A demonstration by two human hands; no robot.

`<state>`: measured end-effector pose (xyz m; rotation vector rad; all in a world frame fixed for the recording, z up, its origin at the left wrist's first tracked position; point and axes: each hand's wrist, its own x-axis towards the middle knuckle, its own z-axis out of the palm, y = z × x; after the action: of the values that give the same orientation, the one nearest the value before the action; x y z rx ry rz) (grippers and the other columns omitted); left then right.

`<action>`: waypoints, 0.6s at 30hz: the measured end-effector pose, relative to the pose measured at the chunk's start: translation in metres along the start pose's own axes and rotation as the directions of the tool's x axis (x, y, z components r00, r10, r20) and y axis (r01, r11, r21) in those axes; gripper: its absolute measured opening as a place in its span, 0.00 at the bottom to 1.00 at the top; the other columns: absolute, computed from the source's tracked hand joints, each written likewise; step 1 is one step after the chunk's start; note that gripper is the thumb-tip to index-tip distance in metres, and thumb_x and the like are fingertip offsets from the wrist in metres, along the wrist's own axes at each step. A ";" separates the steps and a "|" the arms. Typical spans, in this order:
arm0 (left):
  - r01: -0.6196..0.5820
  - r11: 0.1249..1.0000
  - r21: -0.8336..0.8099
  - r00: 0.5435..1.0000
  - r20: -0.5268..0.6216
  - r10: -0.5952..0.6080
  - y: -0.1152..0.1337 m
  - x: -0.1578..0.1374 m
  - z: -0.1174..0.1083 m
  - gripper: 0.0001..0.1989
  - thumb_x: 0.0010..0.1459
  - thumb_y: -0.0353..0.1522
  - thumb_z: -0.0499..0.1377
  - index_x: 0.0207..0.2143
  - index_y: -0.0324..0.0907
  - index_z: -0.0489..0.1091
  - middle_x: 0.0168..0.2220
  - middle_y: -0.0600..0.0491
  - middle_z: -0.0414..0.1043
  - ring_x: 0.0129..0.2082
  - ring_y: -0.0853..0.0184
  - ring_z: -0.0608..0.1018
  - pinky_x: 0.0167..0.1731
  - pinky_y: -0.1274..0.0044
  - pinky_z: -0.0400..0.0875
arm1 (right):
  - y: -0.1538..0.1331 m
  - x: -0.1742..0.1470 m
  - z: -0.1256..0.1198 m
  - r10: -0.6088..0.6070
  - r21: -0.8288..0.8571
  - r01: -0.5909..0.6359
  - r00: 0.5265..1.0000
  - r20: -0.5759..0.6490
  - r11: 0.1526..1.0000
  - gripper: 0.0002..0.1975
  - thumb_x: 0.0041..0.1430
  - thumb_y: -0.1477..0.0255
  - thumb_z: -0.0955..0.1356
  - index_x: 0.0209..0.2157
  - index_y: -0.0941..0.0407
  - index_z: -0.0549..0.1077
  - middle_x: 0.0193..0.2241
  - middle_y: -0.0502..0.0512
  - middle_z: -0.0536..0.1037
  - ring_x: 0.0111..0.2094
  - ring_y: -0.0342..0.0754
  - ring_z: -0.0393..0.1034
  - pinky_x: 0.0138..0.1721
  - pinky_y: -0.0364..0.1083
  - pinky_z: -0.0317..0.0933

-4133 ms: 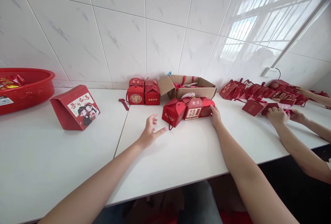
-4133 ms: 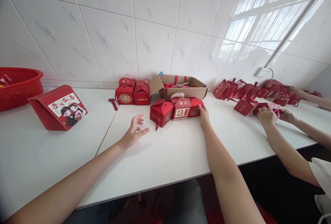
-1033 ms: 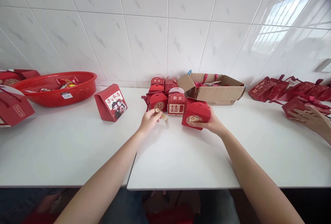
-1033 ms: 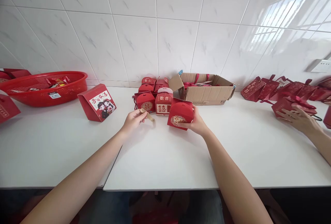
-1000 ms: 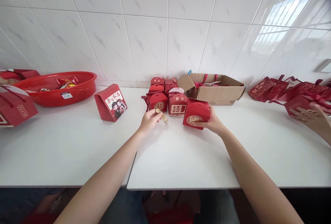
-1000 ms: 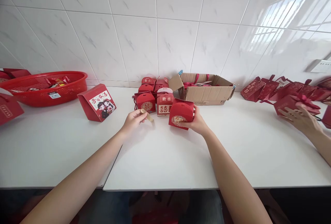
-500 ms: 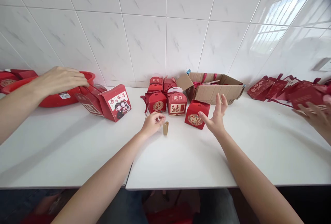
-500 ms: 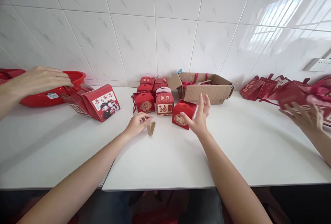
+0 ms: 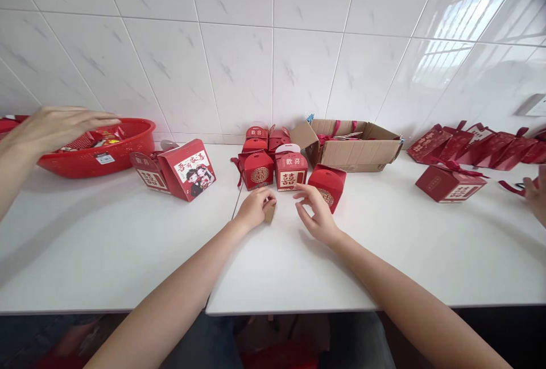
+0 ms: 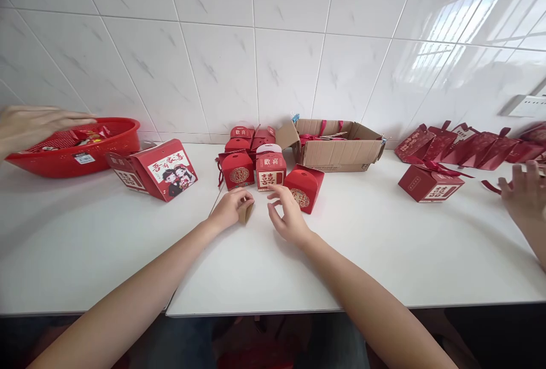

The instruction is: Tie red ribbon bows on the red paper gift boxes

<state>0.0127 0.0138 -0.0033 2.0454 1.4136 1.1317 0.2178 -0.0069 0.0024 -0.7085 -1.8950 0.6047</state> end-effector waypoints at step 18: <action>0.170 0.903 -0.394 0.980 0.162 -0.114 0.036 -0.012 0.027 0.12 0.58 0.40 0.51 0.30 0.41 0.63 0.21 0.58 0.60 0.21 0.72 0.64 0.22 0.79 0.59 | 0.008 0.003 0.011 0.183 0.064 -0.179 0.981 -0.070 0.982 0.06 0.54 0.66 0.69 0.29 0.54 0.73 0.29 0.54 0.76 0.31 0.48 0.70 0.34 0.48 0.68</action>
<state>0.0529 -0.0084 0.0020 1.6634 1.1275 1.0941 0.2086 -0.0008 -0.0055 -0.8607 -1.7486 0.7342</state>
